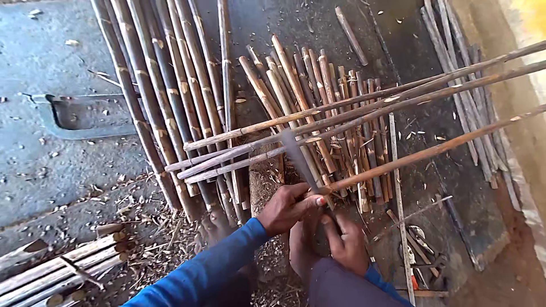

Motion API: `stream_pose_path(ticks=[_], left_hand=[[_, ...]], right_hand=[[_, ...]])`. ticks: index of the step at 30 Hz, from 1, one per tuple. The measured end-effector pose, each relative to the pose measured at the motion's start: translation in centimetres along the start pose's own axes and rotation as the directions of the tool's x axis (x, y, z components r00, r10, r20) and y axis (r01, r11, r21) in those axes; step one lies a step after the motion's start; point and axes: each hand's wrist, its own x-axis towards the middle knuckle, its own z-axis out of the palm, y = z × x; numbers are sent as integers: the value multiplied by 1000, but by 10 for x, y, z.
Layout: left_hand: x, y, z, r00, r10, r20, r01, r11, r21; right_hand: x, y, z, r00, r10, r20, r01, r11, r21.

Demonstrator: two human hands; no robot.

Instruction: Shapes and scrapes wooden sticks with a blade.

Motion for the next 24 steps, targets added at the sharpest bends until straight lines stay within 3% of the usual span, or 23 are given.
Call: stream_pose_path(ticks=[4, 7, 11, 14, 17, 21, 24], left_hand=[[0, -1, -2, 1000, 19, -10, -20, 1000, -20], [0, -1, -3, 999, 40, -12, -40, 999, -21], [-3, 2, -4, 999, 32, -27, -33, 999, -37], [-2, 5, -5, 998, 54, -40, -55, 998, -24], [-2, 7, -6, 995, 68, -69, -68, 998, -5], [-2, 9, -8, 999, 35, -19, -36, 999, -16], [-4, 7, -4, 996, -70, 57, 69, 997, 17]], right_hand=[[13, -2, -11, 983, 126, -130, -108, 984, 139], [0, -2, -2, 1000, 7, 10, -7, 1000, -14], [13, -7, -11, 982, 148, -120, -125, 975, 181], [0, -5, 0, 1000, 22, 19, -22, 999, 35], [13, -9, -10, 985, 117, -127, -95, 981, 168], [-2, -7, 1, 1000, 19, 8, -20, 999, 51], [13, -10, -12, 978, 148, -150, -120, 977, 179]])
